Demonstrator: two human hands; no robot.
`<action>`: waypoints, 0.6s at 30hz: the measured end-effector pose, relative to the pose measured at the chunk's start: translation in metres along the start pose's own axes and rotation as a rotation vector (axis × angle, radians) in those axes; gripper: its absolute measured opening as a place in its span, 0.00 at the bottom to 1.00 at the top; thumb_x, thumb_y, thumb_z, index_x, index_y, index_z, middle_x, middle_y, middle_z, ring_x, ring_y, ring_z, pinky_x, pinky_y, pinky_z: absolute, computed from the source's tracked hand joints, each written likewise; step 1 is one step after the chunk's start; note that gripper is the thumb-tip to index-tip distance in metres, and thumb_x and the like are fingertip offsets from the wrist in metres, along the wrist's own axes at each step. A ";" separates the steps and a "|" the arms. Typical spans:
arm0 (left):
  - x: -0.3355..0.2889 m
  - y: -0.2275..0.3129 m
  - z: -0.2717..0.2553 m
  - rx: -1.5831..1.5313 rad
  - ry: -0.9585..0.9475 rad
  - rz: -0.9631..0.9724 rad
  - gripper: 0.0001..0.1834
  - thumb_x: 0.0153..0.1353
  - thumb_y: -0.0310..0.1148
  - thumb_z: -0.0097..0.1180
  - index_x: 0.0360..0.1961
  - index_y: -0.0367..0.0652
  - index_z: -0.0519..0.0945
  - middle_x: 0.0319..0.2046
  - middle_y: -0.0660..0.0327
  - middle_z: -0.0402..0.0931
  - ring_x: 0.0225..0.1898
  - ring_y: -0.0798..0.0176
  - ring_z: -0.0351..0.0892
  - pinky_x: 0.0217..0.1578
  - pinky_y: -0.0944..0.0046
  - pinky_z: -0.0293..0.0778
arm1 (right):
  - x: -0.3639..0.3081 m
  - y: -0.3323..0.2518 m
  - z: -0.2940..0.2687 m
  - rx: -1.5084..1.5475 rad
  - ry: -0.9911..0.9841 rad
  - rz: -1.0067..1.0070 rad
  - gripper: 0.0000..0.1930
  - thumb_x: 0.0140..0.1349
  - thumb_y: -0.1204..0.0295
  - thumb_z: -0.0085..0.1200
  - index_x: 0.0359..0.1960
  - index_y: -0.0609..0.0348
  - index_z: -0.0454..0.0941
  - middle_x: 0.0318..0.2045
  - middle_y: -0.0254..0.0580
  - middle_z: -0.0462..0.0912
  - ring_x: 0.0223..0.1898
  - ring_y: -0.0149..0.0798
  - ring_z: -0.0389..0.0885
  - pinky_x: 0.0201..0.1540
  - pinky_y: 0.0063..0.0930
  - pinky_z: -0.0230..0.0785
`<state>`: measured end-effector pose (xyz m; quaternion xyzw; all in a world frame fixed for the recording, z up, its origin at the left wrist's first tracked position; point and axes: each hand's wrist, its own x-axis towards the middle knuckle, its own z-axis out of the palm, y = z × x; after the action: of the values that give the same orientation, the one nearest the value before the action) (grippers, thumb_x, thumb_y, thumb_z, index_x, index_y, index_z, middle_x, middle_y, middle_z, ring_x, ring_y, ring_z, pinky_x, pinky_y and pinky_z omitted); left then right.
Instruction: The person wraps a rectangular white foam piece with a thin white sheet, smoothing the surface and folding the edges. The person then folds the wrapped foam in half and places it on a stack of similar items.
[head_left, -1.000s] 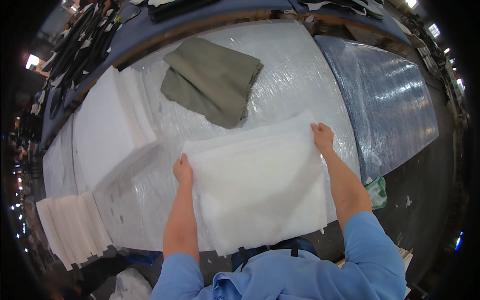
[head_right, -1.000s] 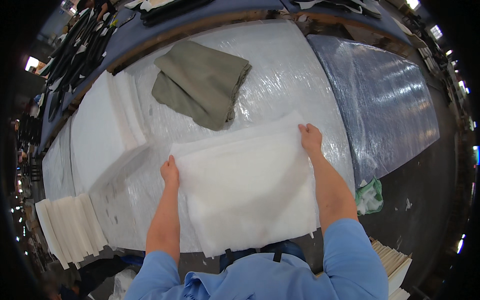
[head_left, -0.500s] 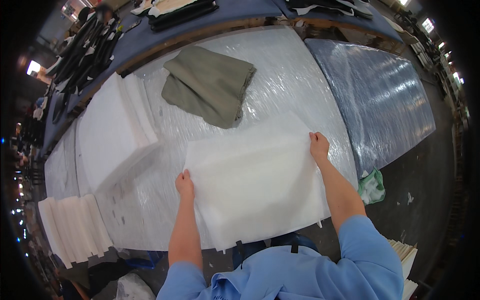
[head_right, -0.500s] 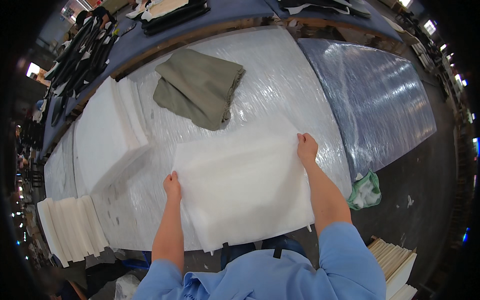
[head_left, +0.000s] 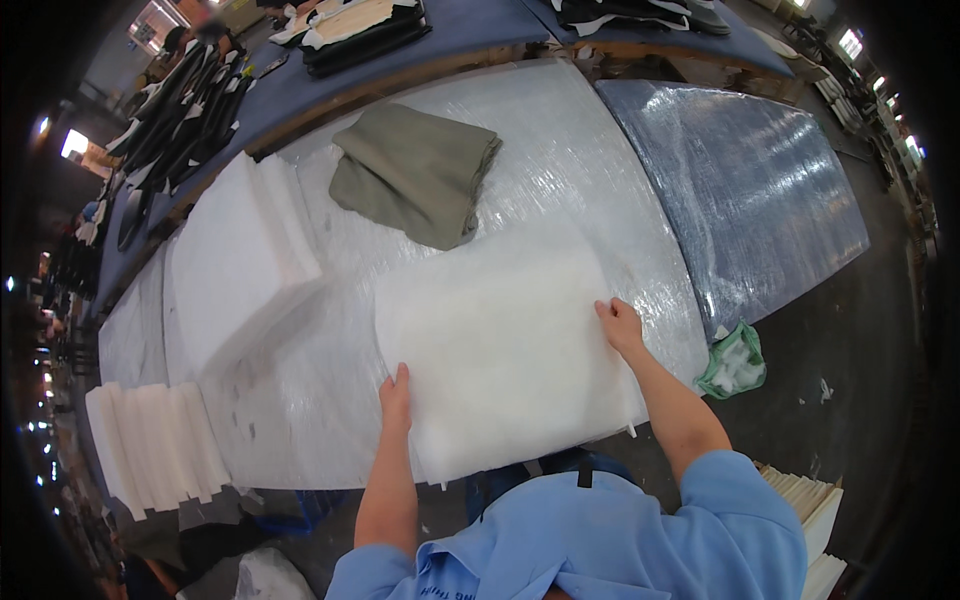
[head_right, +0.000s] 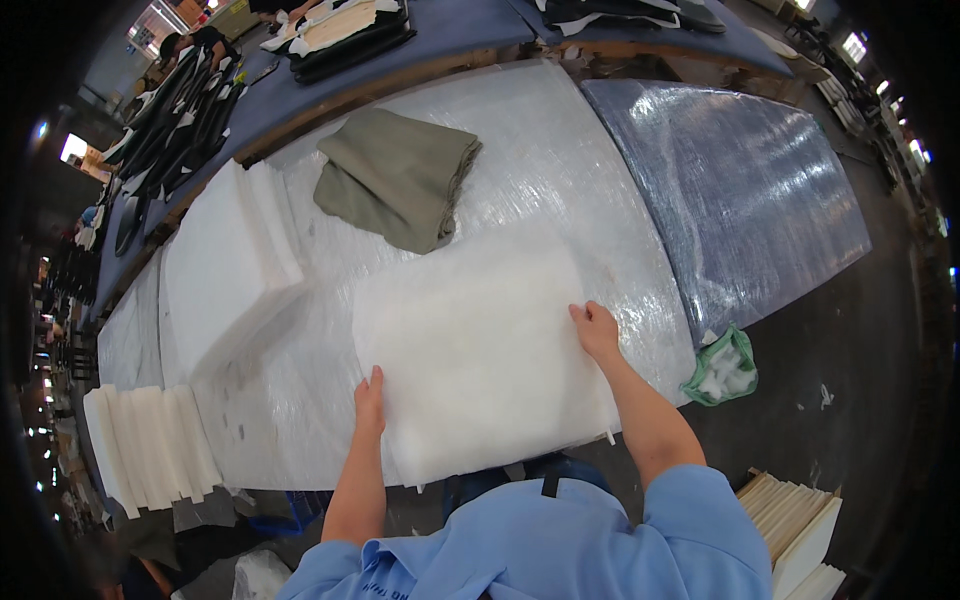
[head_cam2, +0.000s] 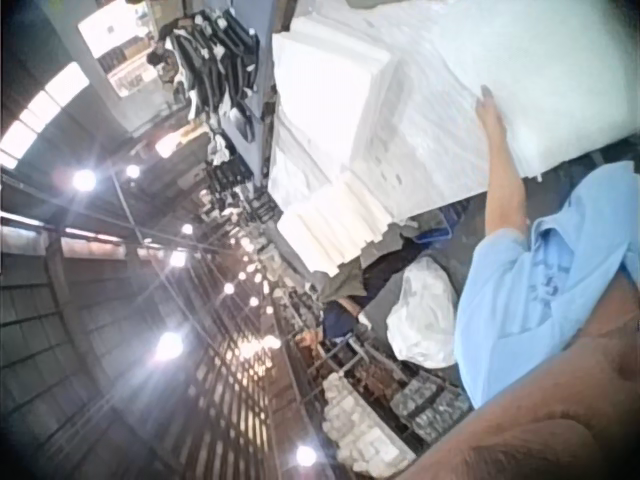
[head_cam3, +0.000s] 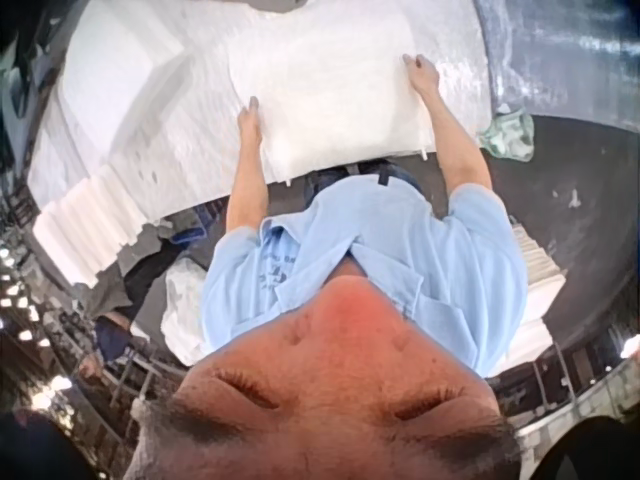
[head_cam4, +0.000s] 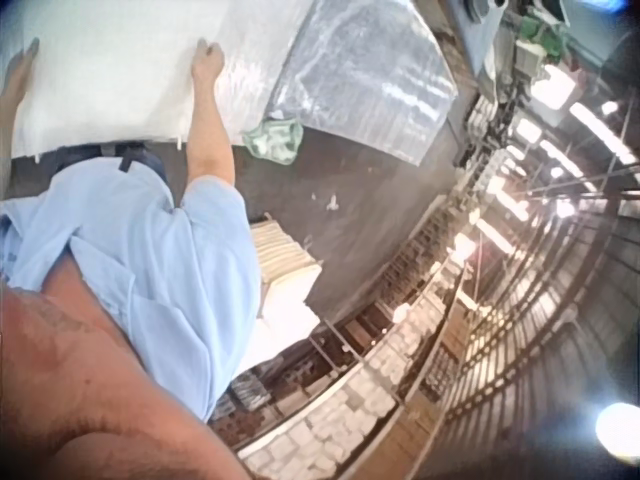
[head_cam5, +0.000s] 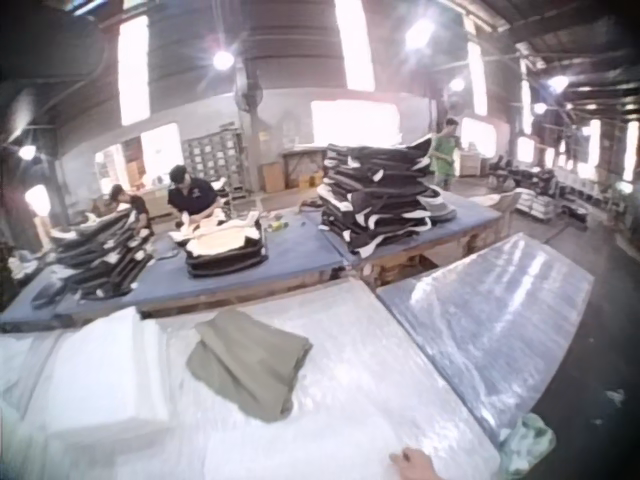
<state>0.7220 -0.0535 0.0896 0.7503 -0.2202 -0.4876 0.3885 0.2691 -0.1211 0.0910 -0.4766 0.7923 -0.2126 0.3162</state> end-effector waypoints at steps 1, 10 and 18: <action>0.000 0.000 -0.001 0.055 0.045 0.039 0.30 0.75 0.53 0.53 0.47 0.27 0.80 0.40 0.55 0.82 0.42 0.58 0.79 0.44 0.55 0.75 | -0.001 -0.002 0.005 0.036 0.073 -0.025 0.23 0.69 0.51 0.58 0.31 0.63 0.74 0.26 0.50 0.79 0.29 0.47 0.75 0.37 0.44 0.68; 0.003 -0.002 -0.004 0.224 0.234 0.118 0.28 0.75 0.51 0.52 0.37 0.30 0.82 0.32 0.58 0.81 0.35 0.61 0.77 0.39 0.53 0.72 | 0.016 0.020 -0.018 0.103 0.138 -0.069 0.21 0.70 0.56 0.58 0.27 0.63 0.74 0.21 0.43 0.76 0.25 0.39 0.71 0.32 0.41 0.65; -0.070 -0.036 -0.025 0.032 -0.074 -0.183 0.31 0.71 0.52 0.60 0.56 0.29 0.79 0.50 0.52 0.83 0.46 0.57 0.83 0.51 0.58 0.77 | -0.053 0.035 -0.036 0.039 -0.311 0.026 0.21 0.69 0.55 0.59 0.42 0.64 0.85 0.33 0.47 0.88 0.36 0.41 0.85 0.41 0.38 0.75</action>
<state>0.7131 0.0275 0.1059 0.7549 -0.1730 -0.5447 0.3218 0.2403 -0.0566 0.1107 -0.4869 0.7357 -0.1478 0.4470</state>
